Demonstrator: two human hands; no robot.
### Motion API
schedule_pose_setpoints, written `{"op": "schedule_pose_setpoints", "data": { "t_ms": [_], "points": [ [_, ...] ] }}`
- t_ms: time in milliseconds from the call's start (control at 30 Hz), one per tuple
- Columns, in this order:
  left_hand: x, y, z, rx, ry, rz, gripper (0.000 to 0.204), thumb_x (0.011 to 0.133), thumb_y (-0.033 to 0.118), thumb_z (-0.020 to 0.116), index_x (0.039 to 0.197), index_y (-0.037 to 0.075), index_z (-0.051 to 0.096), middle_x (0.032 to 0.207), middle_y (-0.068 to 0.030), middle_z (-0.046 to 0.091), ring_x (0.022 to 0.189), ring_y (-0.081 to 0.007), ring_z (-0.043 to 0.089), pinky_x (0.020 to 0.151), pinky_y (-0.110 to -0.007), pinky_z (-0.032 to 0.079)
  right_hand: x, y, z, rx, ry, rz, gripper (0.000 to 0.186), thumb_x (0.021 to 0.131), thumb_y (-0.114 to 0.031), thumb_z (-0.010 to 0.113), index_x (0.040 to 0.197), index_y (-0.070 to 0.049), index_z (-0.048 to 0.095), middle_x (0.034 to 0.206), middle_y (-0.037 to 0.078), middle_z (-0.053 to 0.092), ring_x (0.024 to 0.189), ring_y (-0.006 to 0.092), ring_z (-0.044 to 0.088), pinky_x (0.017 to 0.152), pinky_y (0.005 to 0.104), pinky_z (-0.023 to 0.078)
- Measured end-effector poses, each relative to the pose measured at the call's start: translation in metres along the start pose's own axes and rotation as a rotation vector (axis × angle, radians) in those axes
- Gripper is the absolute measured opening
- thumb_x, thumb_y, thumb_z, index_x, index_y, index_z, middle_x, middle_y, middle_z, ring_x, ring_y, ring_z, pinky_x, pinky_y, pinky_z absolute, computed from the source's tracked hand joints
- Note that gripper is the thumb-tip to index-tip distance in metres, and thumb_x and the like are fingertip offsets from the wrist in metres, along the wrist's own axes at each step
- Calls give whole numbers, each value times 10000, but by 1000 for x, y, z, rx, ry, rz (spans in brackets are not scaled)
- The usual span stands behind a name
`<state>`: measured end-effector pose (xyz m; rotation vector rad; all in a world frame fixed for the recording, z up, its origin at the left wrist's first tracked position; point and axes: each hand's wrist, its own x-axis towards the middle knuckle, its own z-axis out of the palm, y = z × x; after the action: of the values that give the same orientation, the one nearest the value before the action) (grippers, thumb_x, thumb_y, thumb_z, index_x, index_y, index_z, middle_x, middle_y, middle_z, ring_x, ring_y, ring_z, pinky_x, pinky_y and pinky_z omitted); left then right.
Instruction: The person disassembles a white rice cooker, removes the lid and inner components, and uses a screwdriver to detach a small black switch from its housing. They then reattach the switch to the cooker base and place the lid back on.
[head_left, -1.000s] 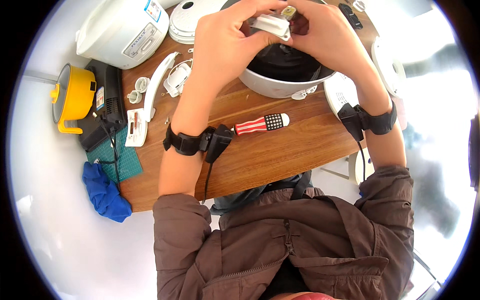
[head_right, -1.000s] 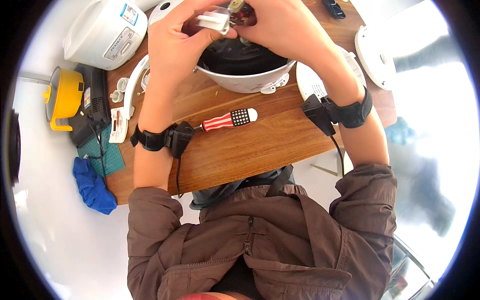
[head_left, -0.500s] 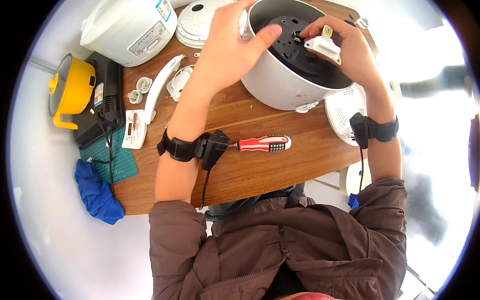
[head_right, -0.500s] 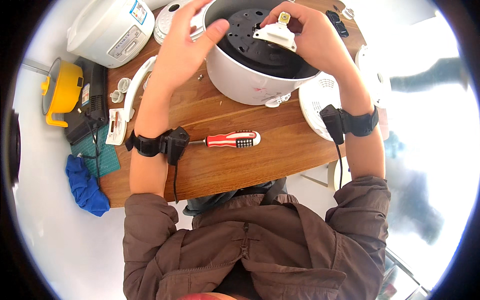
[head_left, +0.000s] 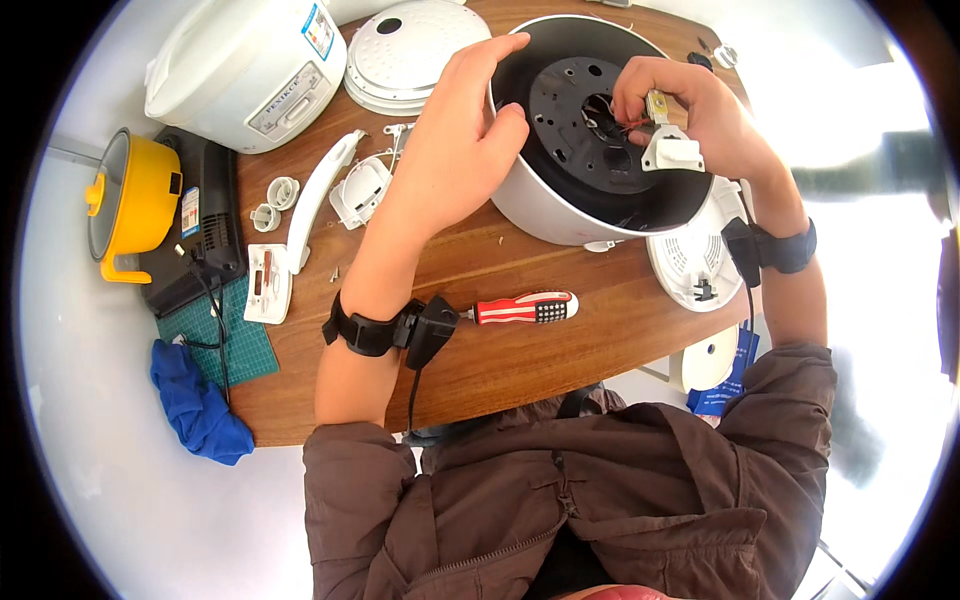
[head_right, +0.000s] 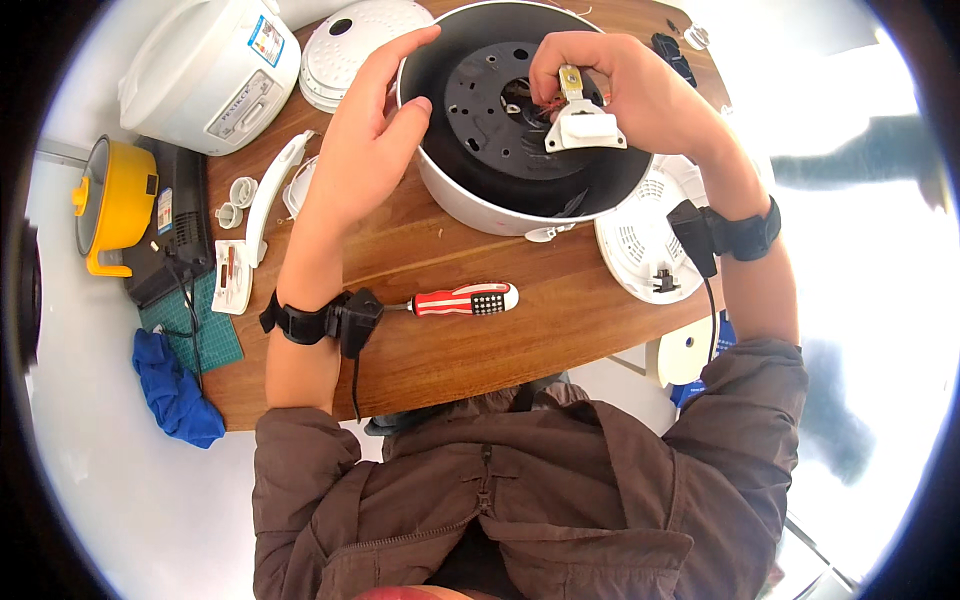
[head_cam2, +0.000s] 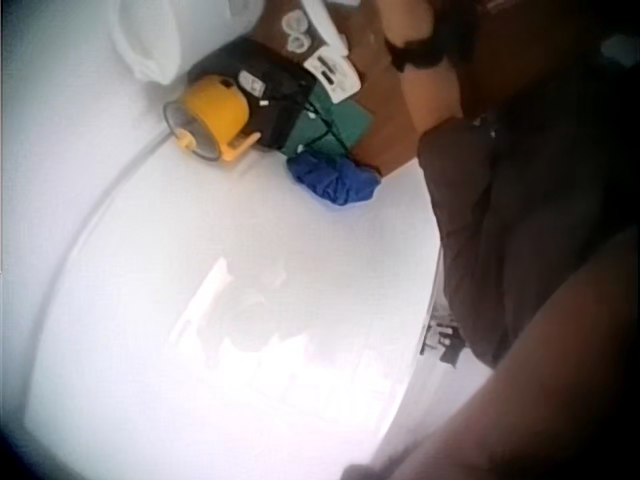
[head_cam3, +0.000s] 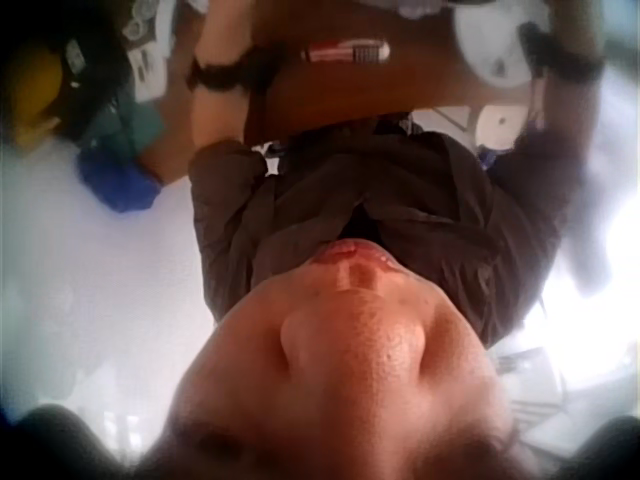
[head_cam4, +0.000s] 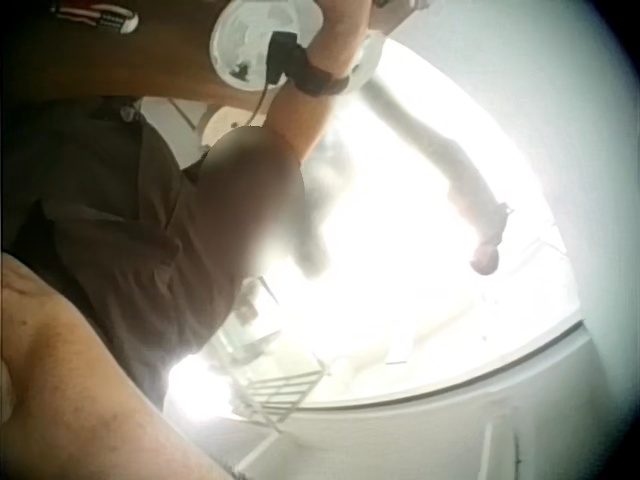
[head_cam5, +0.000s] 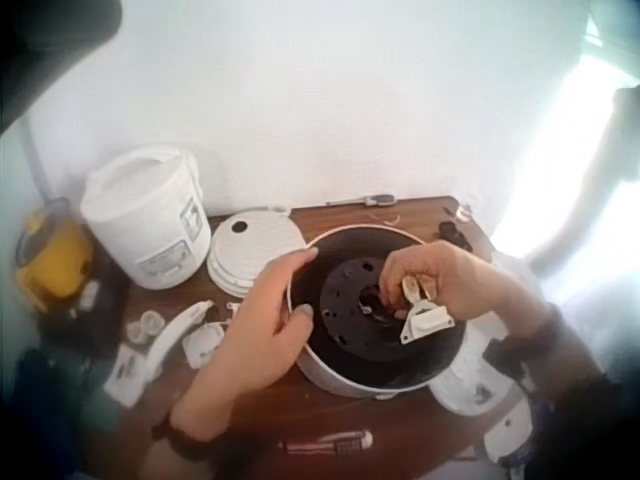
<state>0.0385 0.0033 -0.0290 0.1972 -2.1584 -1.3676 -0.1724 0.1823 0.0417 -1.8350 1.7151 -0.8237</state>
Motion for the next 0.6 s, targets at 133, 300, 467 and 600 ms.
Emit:
{"op": "schedule_pose_setpoints", "data": {
  "t_ms": [133, 300, 467, 600],
  "points": [
    [3, -6, 0, -82, -18, -8, 524, 974, 26, 513, 1493, 94, 494, 1306, -61, 613, 898, -81, 537, 850, -253, 463, 5, -1, -9, -22, -57, -26, 220, 804, 59, 744, 982, -4, 630, 993, 52, 634, 936, 153, 597, 887, 286, 500],
    [11, -22, -2, -101, -38, 72, 508, 980, 41, 492, 1488, 48, 464, 1010, -114, 633, 788, -164, 541, 790, -313, 481, 15, -1, -17, -172, -117, -167, 262, 762, 84, 754, 984, -13, 656, 1053, 63, 653, 966, 205, 630, 855, 308, 522],
    [28, -30, -10, -143, -127, 89, 495, 988, 40, 512, 1470, -17, 416, 1329, -162, 517, 1201, -235, 480, 1044, -340, 370, 23, 5, -20, -228, -146, -198, 350, 706, 104, 753, 1027, -14, 678, 1007, 65, 662, 927, 231, 646, 819, 330, 539],
    [50, -33, -21, -284, -278, 45, 581, 991, -16, 424, 1555, -38, 290, 1542, -195, 431, 1453, -265, 396, 1215, -340, 273, 28, 0, -23, -241, -186, -186, 380, 692, 87, 761, 1052, -12, 689, 967, 75, 672, 907, 238, 657, 824, 338, 544]
  ]
}}
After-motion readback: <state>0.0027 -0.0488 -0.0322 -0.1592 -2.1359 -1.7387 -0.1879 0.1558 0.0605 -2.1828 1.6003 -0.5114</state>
